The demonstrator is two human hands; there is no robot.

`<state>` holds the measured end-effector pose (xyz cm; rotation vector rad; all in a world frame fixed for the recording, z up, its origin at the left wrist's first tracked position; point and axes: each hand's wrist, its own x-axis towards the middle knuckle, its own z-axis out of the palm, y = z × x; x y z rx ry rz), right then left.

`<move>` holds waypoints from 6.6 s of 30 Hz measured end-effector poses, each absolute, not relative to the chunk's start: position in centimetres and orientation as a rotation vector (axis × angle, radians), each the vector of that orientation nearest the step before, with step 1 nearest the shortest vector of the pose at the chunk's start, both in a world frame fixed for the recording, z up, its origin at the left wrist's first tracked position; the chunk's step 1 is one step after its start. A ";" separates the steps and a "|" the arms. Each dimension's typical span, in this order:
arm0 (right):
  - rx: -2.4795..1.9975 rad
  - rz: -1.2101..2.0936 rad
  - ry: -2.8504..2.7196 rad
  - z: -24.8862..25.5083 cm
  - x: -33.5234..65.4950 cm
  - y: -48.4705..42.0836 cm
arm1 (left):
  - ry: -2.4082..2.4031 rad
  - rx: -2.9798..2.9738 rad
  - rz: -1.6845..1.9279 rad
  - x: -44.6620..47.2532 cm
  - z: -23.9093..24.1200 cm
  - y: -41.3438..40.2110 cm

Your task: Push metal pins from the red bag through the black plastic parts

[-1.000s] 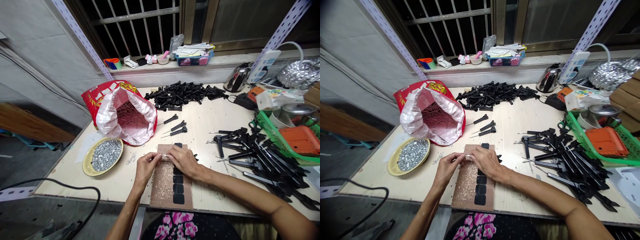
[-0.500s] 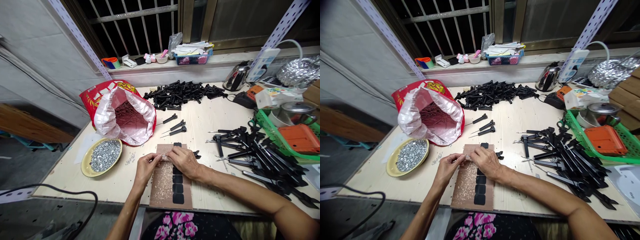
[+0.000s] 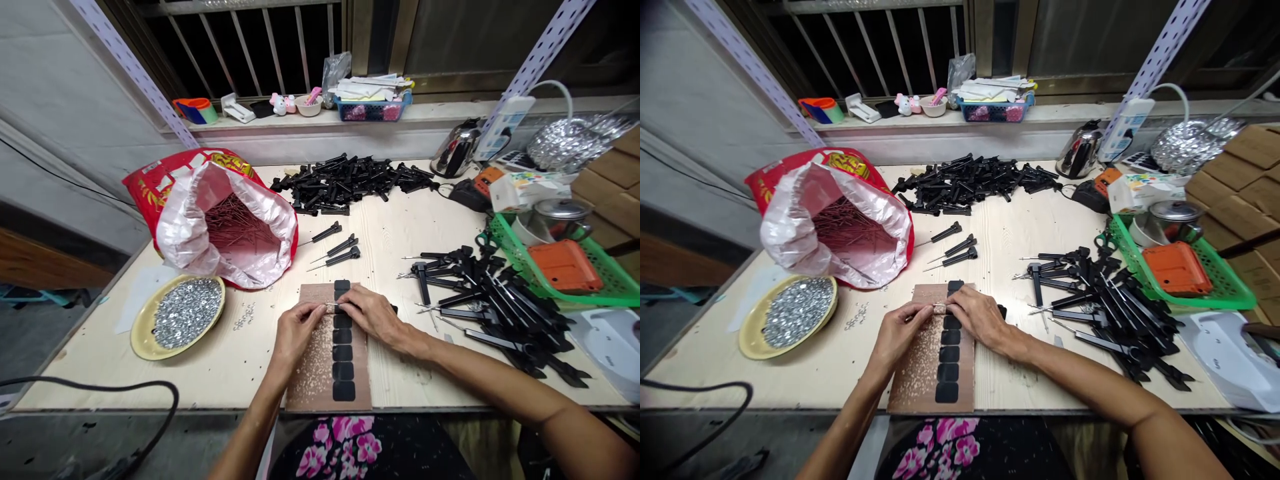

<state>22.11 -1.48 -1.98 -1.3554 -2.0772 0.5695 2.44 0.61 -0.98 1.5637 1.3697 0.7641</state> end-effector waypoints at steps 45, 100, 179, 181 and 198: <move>-1.189 0.331 -2.526 -3.7 25.5 -0.9 | 1.452 2.389 0.820 2.4 -5.9 -0.7; -1.412 -0.072 -2.596 -5.8 21.2 10.9 | 1.932 2.462 0.580 -6.1 -5.3 2.4; -1.463 0.373 -2.219 -1.9 24.4 -0.9 | 1.265 1.841 0.801 2.9 -2.3 0.2; -1.535 0.276 -2.253 -2.2 25.1 -0.5 | 1.332 1.906 0.806 2.9 -2.6 0.3; -1.225 0.357 -2.573 -2.6 25.4 -0.6 | 1.514 1.902 0.889 2.5 -4.8 -0.2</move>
